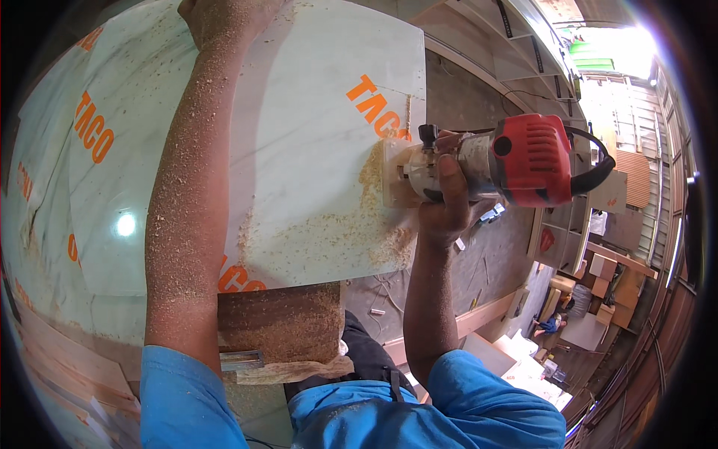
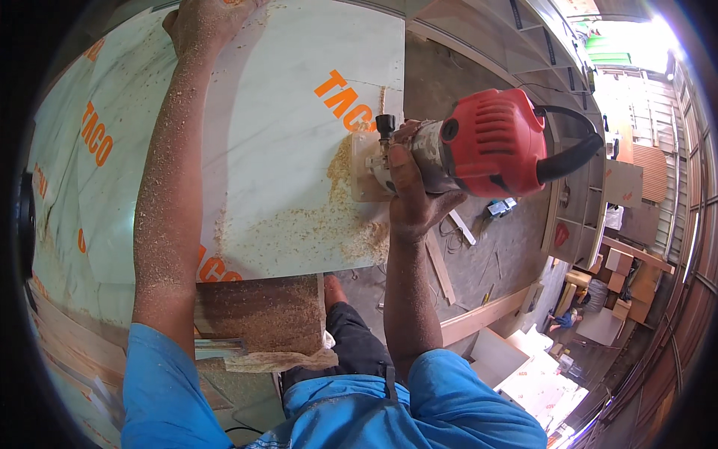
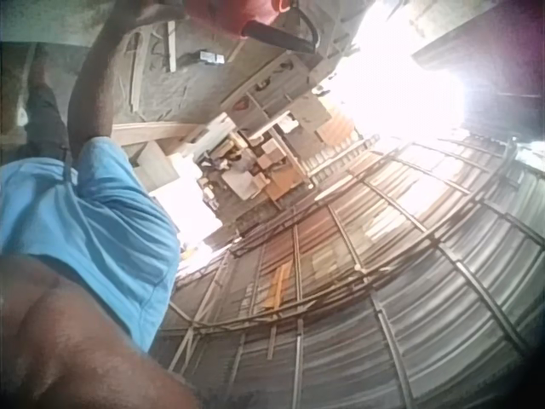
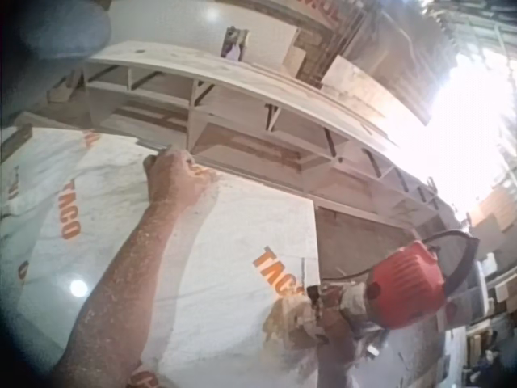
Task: The person trims the edges of stacked white panels using a handheld router and later uses a pencil and a metal square to mark lines on one of the panels.
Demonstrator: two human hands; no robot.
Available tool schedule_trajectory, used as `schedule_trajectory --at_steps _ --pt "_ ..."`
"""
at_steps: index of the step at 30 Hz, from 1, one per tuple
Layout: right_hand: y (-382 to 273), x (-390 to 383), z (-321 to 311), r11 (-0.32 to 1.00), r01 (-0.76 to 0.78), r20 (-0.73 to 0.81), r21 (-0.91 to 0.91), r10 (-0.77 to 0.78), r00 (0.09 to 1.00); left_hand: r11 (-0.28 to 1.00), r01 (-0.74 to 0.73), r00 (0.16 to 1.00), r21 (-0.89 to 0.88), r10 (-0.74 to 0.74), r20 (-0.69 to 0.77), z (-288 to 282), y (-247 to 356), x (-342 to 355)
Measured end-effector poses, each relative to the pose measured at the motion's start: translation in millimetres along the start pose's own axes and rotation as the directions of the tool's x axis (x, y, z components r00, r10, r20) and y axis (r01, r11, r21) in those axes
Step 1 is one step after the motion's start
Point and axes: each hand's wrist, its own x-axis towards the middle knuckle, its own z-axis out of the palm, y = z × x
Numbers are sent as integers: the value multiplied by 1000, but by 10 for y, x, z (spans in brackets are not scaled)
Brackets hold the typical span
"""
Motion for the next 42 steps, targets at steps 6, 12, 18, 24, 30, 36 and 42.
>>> schedule_trajectory --at_steps 6,12,18,24,30,36,42 --pt "114 -115 -15 995 11 -43 95 -7 999 999 -17 1000 30 17 4 -39 44 -6" --pt "112 -144 -133 999 19 100 -28 -16 995 997 -68 997 45 69 -17 4 -45 1" --pt "136 -81 -213 976 134 167 -172 -105 980 997 -61 998 46 61 18 -20 -43 8" --pt "185 -136 -105 998 56 64 7 -56 996 999 -35 997 42 32 75 -53 16 2" --pt "209 -92 -84 996 88 92 -7 -87 992 998 -20 998 56 16 68 -30 11 7" --pt "349 35 -120 992 126 109 17 -127 986 997 -48 998 66 45 41 1 -11 19" --pt "322 316 144 996 83 27 33 -84 996 995 -79 997 58 78 23 4 -17 22"
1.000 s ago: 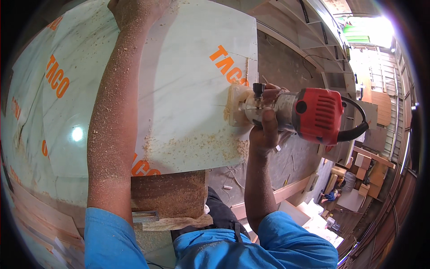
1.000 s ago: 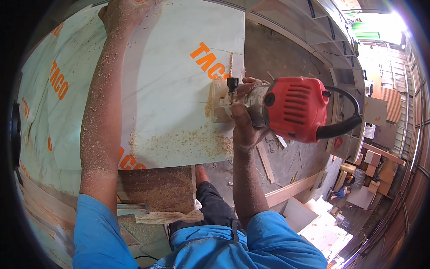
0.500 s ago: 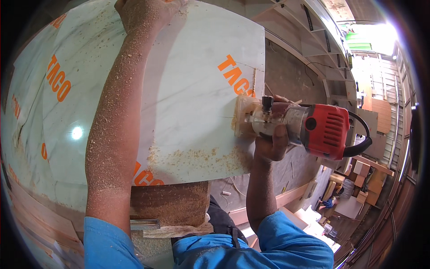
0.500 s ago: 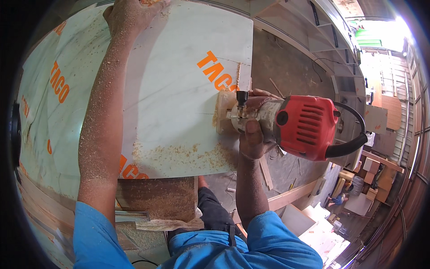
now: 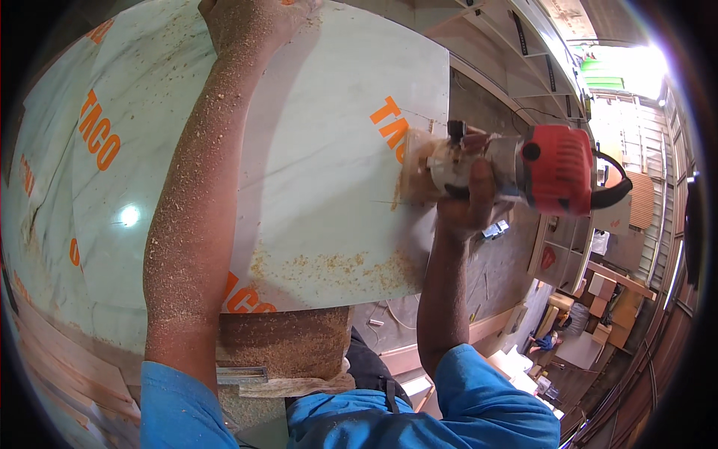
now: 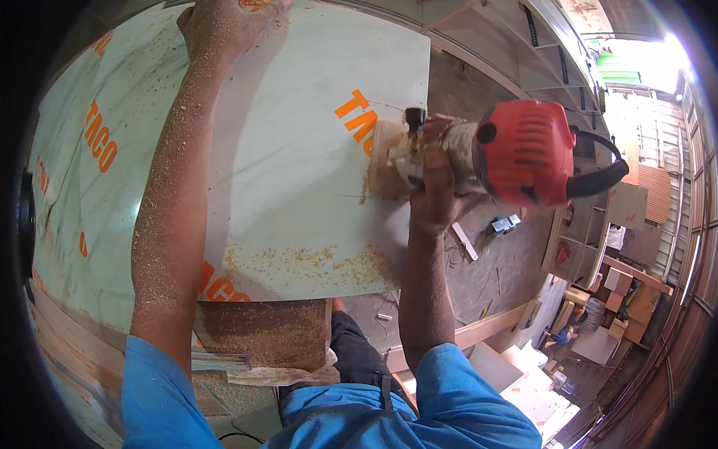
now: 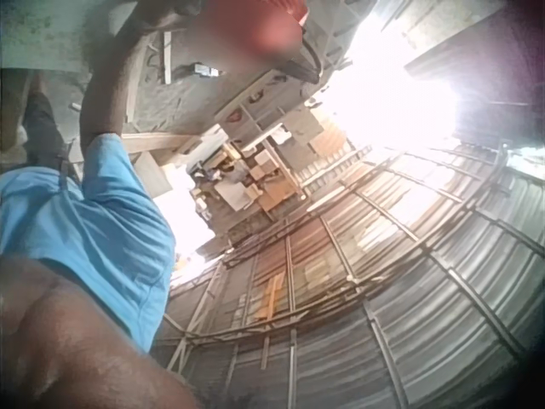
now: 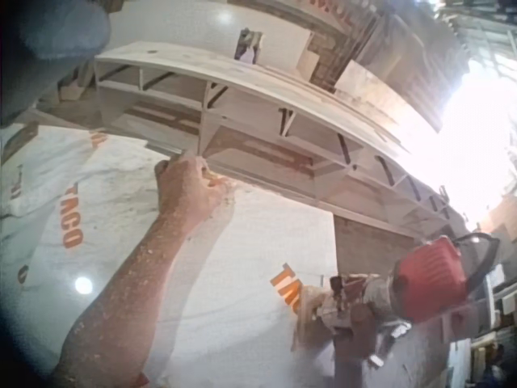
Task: The person trims the edges of stacked white panels using a handheld router and later uses a pencil and a metal square to mark lines on one of the panels.
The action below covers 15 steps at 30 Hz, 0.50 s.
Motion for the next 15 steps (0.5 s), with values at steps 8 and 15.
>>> schedule_trajectory --at_steps 8,15 --pt "184 376 171 986 74 3 -152 -75 997 999 39 998 22 -40 55 -58 61 -9" --pt "322 490 178 987 86 -47 -135 -93 995 999 40 999 3 -40 23 -34 25 -2"
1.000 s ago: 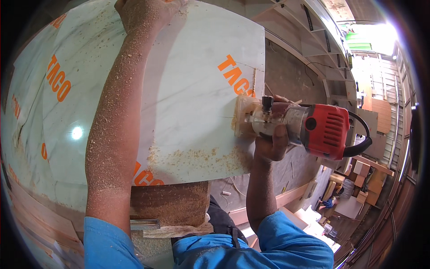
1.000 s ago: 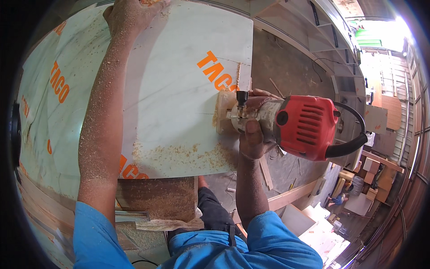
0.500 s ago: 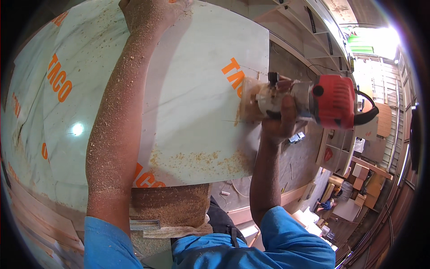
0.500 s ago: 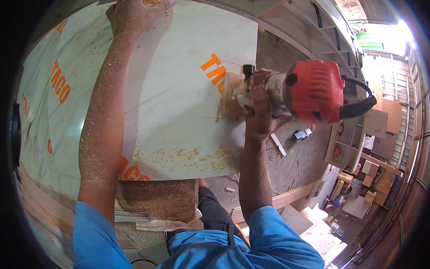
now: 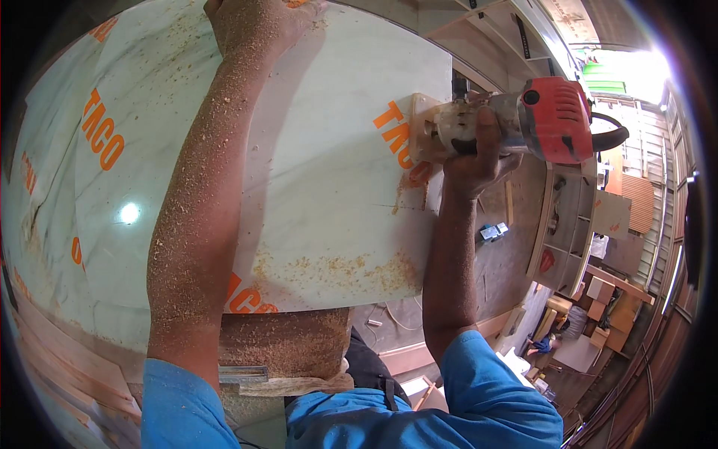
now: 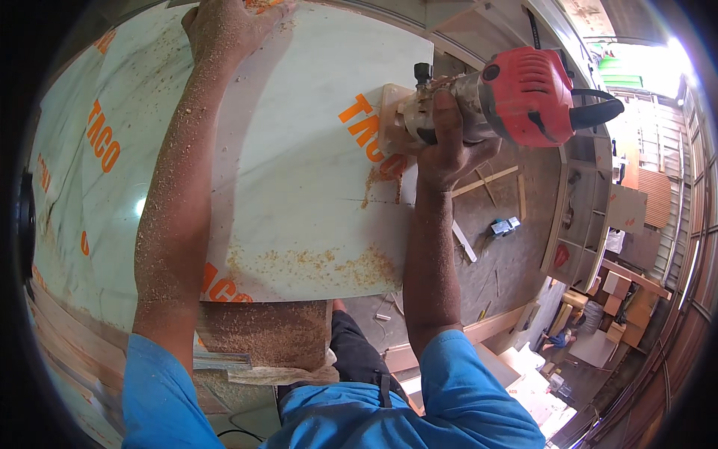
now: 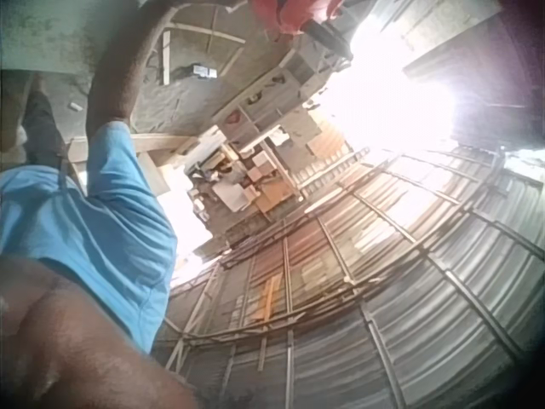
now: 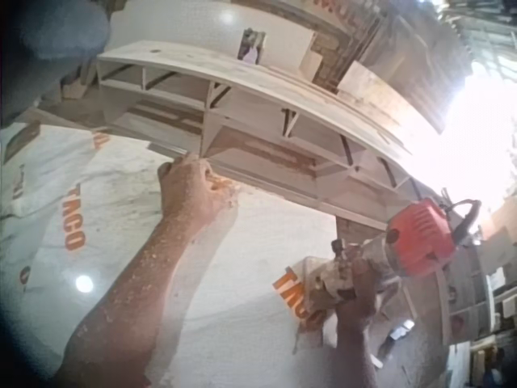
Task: The person trims the edges of stacked white panels using a handheld router and later uses a pencil and a metal square to mark lines on one of the panels.
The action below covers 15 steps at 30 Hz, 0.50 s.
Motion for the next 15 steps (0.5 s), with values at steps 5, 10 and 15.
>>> schedule_trajectory --at_steps 5,10,15 --pt "79 24 -27 996 -34 4 77 34 999 1000 27 998 -1 -27 52 -47 34 2" --pt "21 60 41 996 -63 11 62 62 998 999 40 997 6 -40 66 -69 47 14" --pt "77 94 56 997 -19 21 69 17 1000 999 35 998 34 -37 52 -50 44 2"
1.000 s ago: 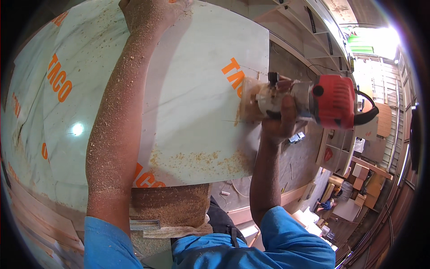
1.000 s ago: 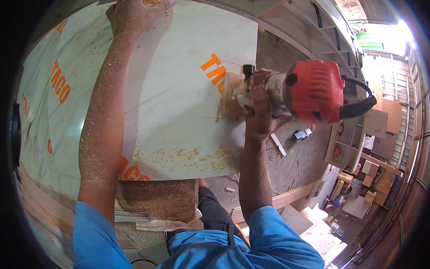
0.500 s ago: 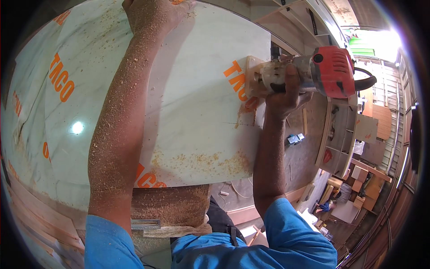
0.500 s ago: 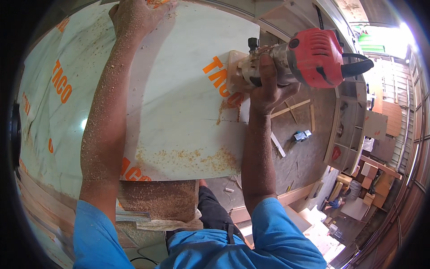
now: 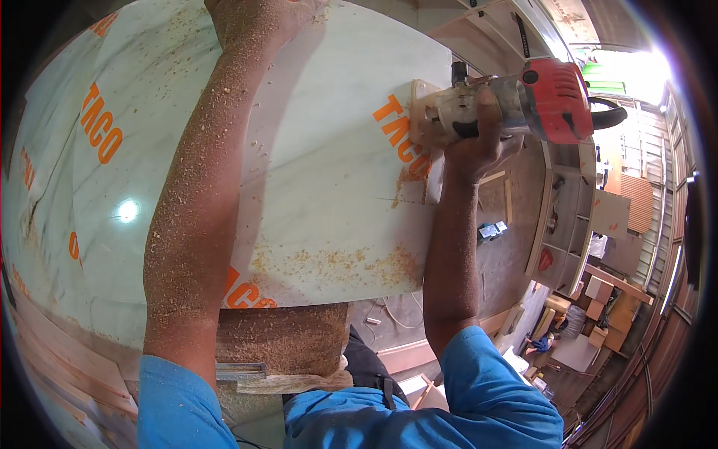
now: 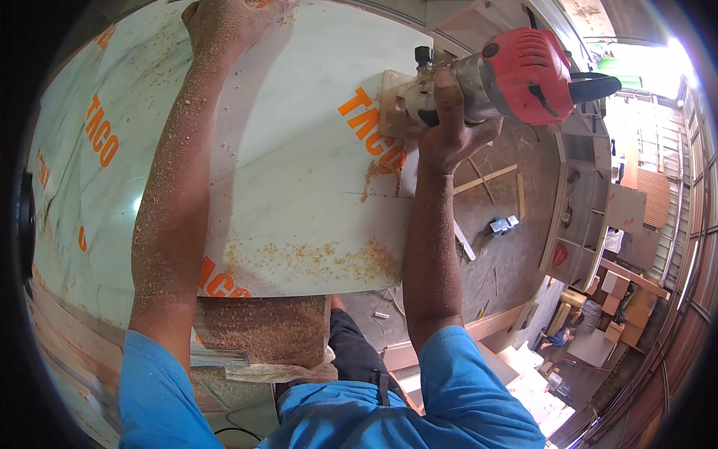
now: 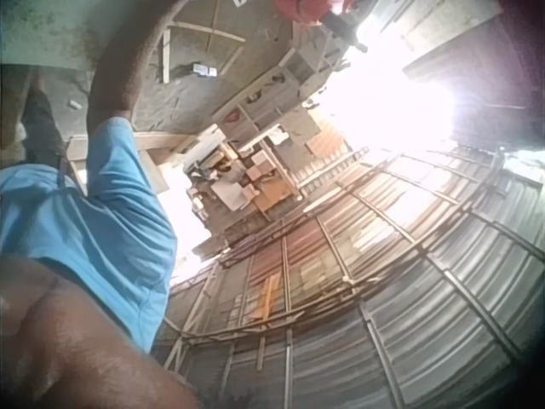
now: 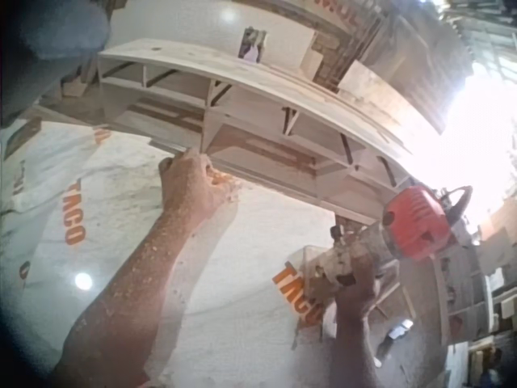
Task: The person trims the edges of stacked white panels using a handheld router and later uses a pencil and a metal square to mark lines on one of the panels.
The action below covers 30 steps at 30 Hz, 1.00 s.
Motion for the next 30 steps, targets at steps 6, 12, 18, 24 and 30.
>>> schedule_trajectory --at_steps 6,12,18,24,30 --pt "-53 -50 61 1000 14 -6 21 -14 1000 998 -17 1000 -61 16 -6 53 -52 12" --pt "-103 -66 47 990 56 8 -131 -55 998 998 -24 999 -51 21 -46 38 -52 -16" --pt "-239 -142 -24 995 -38 -17 -94 37 999 999 -32 996 -37 29 -84 83 -37 -19" --pt "-429 -424 -189 992 -122 -38 -8 122 992 999 -25 991 -45 18 -134 85 -54 -21" --pt "-685 -720 -363 974 -222 -37 51 224 974 999 -2 997 -42 -1 -78 150 0 -31"
